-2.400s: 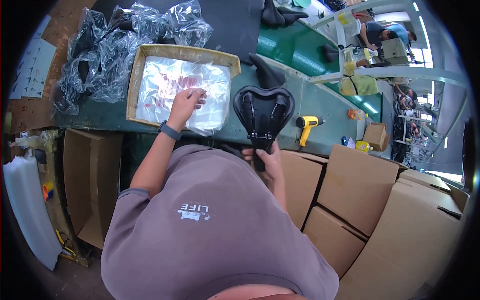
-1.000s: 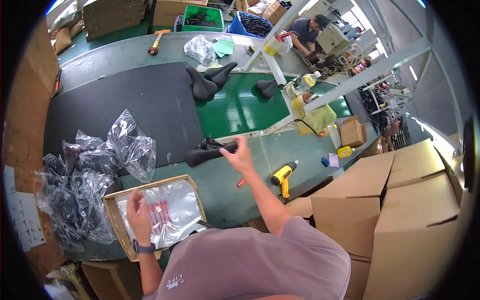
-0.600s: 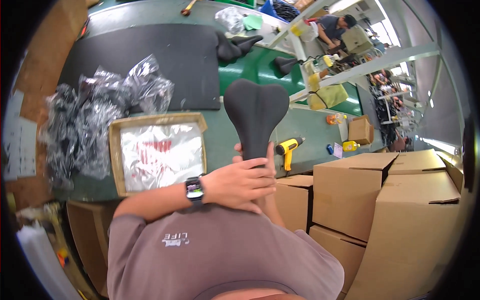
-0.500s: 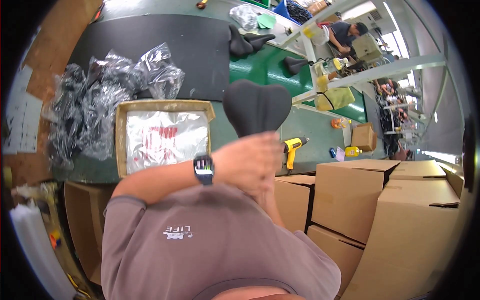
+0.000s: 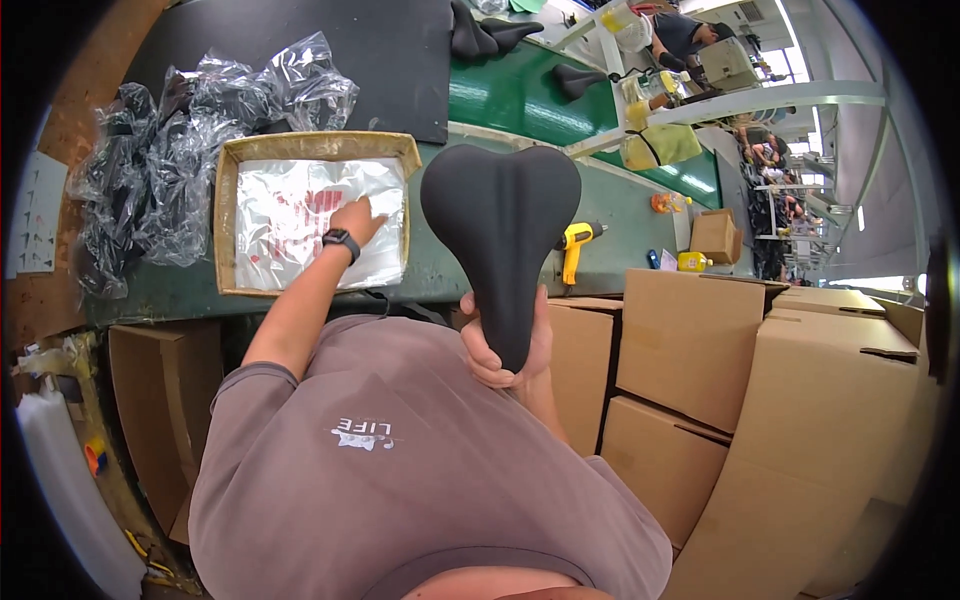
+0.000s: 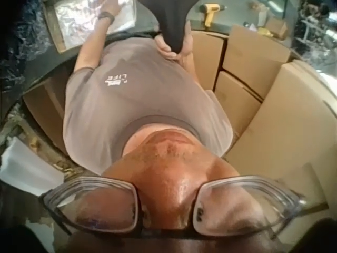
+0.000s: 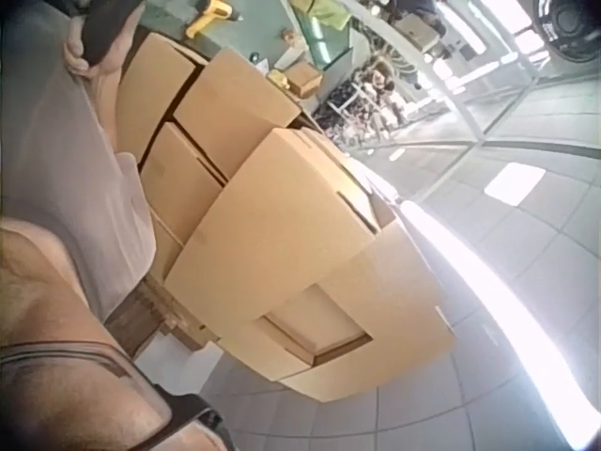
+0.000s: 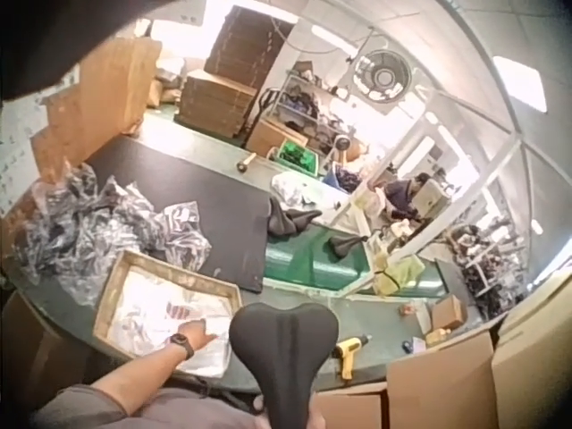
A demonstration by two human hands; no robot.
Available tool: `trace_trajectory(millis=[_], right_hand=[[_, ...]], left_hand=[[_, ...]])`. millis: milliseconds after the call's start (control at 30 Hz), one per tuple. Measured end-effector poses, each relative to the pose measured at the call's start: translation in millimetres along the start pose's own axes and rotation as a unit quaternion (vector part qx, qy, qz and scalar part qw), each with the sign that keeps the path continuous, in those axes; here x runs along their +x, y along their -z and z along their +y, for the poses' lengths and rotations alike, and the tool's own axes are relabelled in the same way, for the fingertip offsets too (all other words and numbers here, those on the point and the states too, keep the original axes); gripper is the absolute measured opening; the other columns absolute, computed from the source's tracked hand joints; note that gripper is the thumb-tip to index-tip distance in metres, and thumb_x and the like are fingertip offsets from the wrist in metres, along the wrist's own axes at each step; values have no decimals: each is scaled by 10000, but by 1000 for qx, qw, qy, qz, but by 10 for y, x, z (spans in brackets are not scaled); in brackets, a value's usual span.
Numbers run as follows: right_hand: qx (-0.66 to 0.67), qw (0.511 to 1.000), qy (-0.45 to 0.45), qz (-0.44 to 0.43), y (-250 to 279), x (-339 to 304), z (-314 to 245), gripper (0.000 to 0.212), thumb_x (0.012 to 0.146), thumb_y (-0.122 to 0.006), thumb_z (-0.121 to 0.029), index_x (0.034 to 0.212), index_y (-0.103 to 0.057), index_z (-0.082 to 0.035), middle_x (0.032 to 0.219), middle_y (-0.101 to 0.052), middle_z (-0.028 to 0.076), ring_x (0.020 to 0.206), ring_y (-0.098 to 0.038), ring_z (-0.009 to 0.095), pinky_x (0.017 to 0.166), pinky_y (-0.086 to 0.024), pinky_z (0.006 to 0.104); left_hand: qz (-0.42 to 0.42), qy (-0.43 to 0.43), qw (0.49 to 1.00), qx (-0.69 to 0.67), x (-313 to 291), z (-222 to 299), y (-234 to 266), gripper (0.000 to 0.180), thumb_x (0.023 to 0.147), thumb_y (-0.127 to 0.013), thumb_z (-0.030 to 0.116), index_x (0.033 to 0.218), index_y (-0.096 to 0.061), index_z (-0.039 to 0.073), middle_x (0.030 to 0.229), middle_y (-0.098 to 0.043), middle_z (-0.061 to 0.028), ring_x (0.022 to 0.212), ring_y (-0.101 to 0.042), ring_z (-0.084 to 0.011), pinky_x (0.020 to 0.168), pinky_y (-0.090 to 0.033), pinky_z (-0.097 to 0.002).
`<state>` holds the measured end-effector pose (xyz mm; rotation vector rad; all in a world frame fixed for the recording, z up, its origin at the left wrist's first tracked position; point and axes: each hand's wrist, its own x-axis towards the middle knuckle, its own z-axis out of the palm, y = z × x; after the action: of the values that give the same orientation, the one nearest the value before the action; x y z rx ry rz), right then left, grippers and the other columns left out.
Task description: Inspecting and packaging bicycle seats into plastic bags at a factory workstation.
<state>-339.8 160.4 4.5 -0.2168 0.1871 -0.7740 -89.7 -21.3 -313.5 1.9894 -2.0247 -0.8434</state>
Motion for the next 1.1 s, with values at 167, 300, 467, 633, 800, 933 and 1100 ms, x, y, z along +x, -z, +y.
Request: trace_trajectory(millis=[167, 300, 467, 633, 800, 933, 1100], right_hand=[[-516, 826, 118, 194, 102, -222, -12, 799, 1041, -646, -699, 1302, -637, 56, 940, -727, 146, 628, -647, 161, 592, -527, 303], [-580, 670, 92, 454, 454, -331, -6, 403, 856, -936, -96, 1197, -739, -11, 1028, -768, 43, 926, -729, 167, 865, -585, 332], [-455, 777, 28, 434, 1200, -65, 162, 476, 971, -856, -133, 1332, -560, -38, 933, -760, 95, 715, -713, 174, 658, -583, 320], [-595, 736, -21, 323, 1916, 888, 323, 763, 998, -828, -245, 1610, -427, -29, 1097, -771, 172, 818, -763, 257, 753, -632, 387], [-811, 521, -71, 257, 2659, 1249, 384, 887, 909, -879, -337, 1657, -444, -142, 1336, -694, 352, 1201, -676, 561, 1008, -567, 568], [-879, 443, -93, 150, 2410, 1571, 396, 981, 878, -915, -373, 1675, -393, -140, 1255, -733, 327, 1141, -710, 523, 949, -573, 570], [-839, 500, 85, 198, 2636, 1537, 158, 1157, 927, -886, -337, 1741, -115, -54, 1134, -759, 333, 967, -789, 473, 835, -627, 544]], left_hand=[[94, 20, 995, -37, -355, -315, -691, 298, 1020, -731, 344, 1049, -759, 49, 1075, -728, -196, 1055, -723, -417, 893, -589, -560], [110, 24, 993, -27, -476, -175, -613, 303, 1041, -700, 341, 1083, -748, 44, 1087, -735, -186, 1056, -727, -409, 907, -592, -545], [85, 143, 977, -136, -370, -338, -678, 282, 1095, -582, 271, 1101, -734, 34, 1084, -781, -201, 1033, -744, -416, 909, -575, -545], [82, 137, 961, -227, -516, -1263, -707, 315, 1103, -557, 262, 1127, -743, 8, 1082, -793, -226, 1037, -753, -432, 940, -583, -511], [210, 72, 949, -222, -544, -591, -98, 205, 1082, -571, 143, 1053, -709, -6, 1115, -750, -216, 1071, -701, -436, 978, -547, -491], [308, -165, 911, -218, -1085, -235, 910, 95, 1014, -613, 74, 971, -695, 56, 1307, -693, -176, 1321, -608, -416, 1132, -453, -529], [182, -301, 925, -147, -1652, 297, 1640, 50, 974, -658, 63, 980, -697, 93, 1421, -654, -155, 1401, -574, -407, 1272, -365, -565]])
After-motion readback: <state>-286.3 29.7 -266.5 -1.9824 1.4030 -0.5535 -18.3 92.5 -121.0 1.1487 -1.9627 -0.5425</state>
